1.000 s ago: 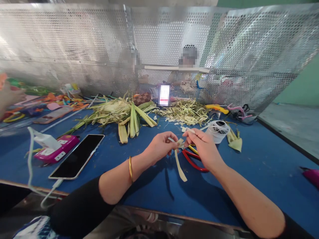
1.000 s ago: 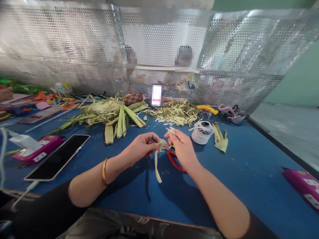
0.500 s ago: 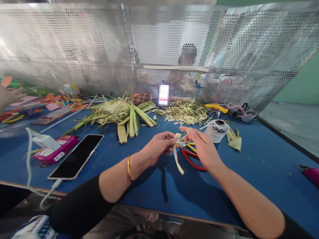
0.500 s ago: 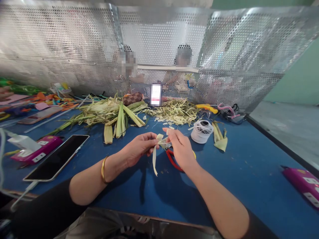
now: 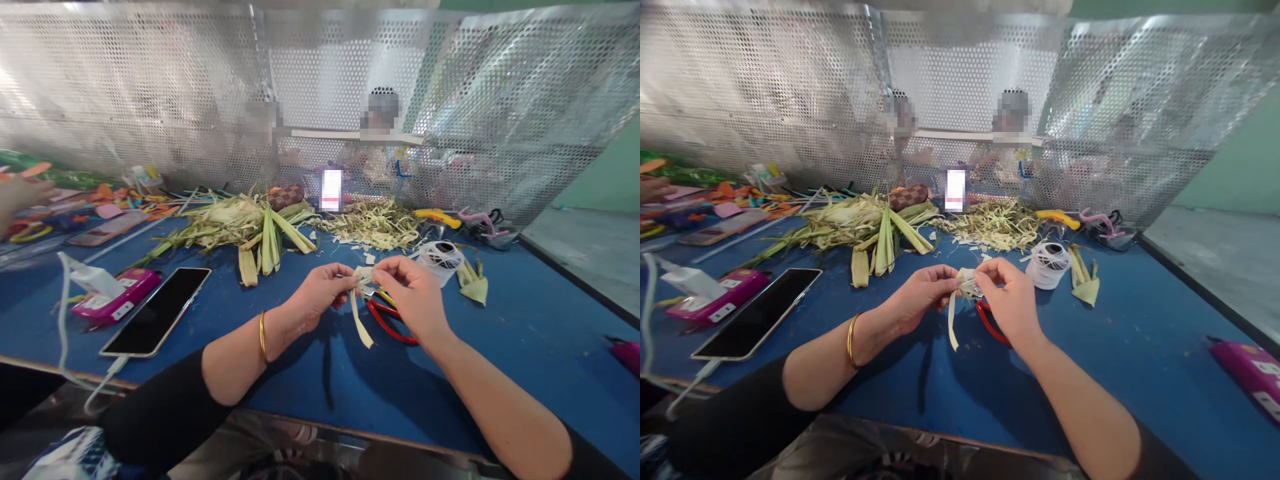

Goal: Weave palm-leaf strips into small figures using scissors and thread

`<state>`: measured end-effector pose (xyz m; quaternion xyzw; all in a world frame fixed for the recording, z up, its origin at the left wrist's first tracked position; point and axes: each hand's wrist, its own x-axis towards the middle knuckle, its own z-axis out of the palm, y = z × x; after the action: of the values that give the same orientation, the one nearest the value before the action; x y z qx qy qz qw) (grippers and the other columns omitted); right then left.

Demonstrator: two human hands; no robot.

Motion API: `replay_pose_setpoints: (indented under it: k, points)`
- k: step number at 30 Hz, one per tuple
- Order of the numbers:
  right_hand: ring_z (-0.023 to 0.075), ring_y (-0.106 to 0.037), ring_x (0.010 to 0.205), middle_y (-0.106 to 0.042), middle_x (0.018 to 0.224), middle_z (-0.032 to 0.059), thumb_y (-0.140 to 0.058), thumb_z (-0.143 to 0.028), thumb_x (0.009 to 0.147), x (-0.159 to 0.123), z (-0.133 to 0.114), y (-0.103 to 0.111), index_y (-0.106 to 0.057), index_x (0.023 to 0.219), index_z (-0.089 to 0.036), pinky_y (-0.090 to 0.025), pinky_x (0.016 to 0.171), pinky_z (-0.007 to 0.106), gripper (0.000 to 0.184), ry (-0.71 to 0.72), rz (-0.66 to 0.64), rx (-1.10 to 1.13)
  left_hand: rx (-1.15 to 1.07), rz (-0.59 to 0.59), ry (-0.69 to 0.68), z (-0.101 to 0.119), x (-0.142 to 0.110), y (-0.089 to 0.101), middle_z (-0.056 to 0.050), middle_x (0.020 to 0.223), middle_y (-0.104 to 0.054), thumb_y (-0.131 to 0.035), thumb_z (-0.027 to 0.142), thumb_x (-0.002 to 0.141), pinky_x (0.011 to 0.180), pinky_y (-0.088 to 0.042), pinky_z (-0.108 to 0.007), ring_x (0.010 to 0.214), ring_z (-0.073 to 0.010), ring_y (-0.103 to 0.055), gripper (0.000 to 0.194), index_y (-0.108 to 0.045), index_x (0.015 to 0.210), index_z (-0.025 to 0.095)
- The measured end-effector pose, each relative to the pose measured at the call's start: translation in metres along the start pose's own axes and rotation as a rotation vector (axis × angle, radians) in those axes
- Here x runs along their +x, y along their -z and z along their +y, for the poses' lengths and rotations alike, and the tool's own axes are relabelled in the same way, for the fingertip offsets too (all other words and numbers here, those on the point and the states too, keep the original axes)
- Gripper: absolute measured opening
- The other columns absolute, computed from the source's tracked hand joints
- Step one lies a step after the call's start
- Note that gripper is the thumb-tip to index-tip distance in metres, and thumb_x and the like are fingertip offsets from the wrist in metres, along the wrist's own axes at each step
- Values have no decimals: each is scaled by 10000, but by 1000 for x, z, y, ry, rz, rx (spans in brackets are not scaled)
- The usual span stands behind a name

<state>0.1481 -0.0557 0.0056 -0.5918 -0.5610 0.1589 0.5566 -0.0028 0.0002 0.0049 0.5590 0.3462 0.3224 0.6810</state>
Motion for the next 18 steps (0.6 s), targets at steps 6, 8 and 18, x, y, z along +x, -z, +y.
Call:
replay_pose_setpoints:
  k: [6, 8, 18]
  points:
    - [164, -573, 646, -650, 669, 14, -578, -306, 743, -3, 0, -1, -612, 695, -202, -443, 645, 282, 120, 15, 21, -182, -17, 4, -15, 0, -1, -2, 23, 617, -592, -664, 241, 743, 426, -279, -171, 440, -31, -413, 150, -547, 752, 149]
    - [168, -572, 635, -646, 652, 14, -568, -309, 736, -4, 0, -2, -605, 686, -206, -437, 638, 284, 121, 8, 27, -210, -13, 11, -30, 1, -2, -3, 23, 613, -596, -659, 232, 747, 426, -286, -171, 437, -32, -417, 142, -544, 756, 149]
    - [153, -550, 579, -617, 594, -1, -566, -303, 711, -2, 5, -5, -603, 661, -200, -412, 590, 281, 120, -81, -19, -166, 145, 79, -161, -2, -3, -8, 31, 582, -594, -637, 198, 777, 449, -339, -173, 441, -41, -435, 100, -551, 766, 147]
